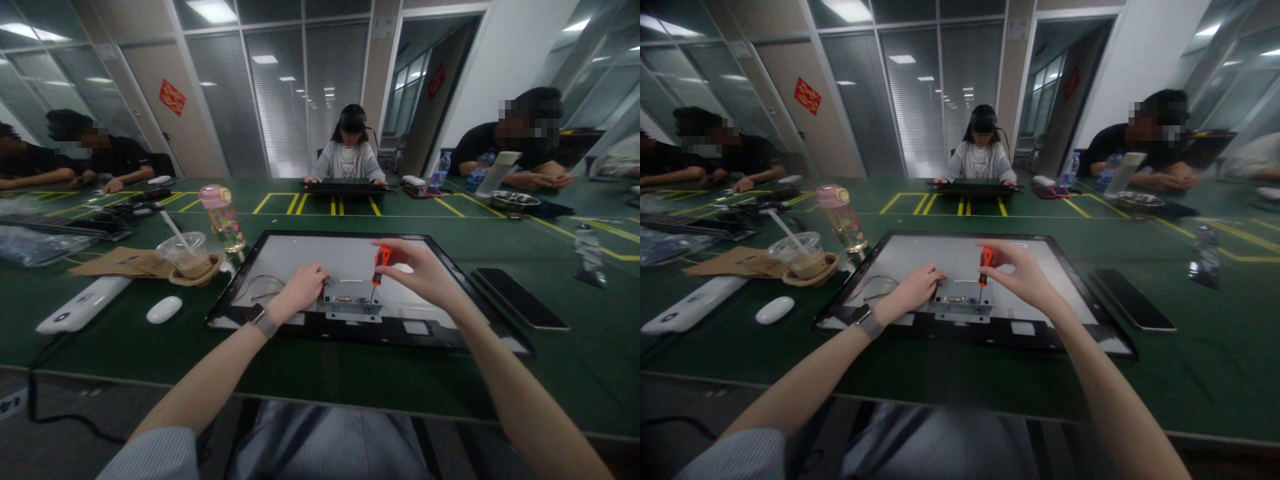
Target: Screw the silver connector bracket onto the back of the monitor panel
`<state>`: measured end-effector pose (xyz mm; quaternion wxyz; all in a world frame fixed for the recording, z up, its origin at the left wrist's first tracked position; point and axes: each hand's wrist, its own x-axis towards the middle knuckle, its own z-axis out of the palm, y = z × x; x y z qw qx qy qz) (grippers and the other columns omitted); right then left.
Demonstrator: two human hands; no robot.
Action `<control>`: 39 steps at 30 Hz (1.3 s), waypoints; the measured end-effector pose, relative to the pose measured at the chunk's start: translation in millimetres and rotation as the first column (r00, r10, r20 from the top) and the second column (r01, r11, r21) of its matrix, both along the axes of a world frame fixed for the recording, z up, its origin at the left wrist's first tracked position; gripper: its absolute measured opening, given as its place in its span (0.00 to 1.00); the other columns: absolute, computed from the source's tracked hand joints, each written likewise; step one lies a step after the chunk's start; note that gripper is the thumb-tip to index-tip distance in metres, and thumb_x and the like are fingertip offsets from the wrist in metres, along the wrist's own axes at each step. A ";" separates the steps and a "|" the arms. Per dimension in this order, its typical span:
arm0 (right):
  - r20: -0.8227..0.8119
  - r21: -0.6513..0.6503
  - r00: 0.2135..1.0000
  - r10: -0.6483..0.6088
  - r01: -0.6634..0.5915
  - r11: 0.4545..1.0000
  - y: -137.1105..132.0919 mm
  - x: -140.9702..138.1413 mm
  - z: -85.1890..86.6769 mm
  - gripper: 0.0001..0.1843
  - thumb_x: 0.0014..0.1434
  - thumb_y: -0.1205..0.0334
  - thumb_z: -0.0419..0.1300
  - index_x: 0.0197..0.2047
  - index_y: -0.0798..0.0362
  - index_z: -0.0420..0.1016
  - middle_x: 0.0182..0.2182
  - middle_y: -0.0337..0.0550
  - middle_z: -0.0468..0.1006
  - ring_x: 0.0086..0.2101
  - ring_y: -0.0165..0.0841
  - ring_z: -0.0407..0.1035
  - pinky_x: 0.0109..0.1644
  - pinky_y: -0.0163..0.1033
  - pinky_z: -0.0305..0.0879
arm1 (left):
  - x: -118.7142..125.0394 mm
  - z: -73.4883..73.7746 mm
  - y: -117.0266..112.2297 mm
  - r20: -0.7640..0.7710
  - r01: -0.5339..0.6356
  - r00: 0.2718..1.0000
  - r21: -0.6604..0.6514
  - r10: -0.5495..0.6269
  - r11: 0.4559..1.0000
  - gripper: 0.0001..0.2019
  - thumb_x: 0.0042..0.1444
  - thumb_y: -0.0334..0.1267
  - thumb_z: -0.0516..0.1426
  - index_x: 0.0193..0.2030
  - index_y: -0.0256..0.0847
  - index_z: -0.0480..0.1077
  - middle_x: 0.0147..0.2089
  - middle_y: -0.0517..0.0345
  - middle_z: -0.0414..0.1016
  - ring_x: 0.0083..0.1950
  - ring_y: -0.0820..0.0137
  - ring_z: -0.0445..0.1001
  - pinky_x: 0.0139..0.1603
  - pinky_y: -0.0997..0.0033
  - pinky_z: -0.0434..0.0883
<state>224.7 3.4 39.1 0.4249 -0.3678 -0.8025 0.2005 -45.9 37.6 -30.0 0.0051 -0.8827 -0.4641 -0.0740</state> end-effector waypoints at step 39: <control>-0.043 -0.031 0.994 0.103 -0.104 0.994 -1.6 -4.7 -5.3 0.21 0.61 0.60 0.65 0.57 0.47 0.69 0.39 0.43 0.77 0.40 0.39 0.76 0.50 0.52 0.78 | -0.9 -0.9 0.8 -0.007 0.003 1.000 0.004 -0.003 1.000 0.16 0.68 0.29 0.48 0.57 0.38 0.72 0.51 0.48 0.73 0.52 0.62 0.74 0.54 0.62 0.71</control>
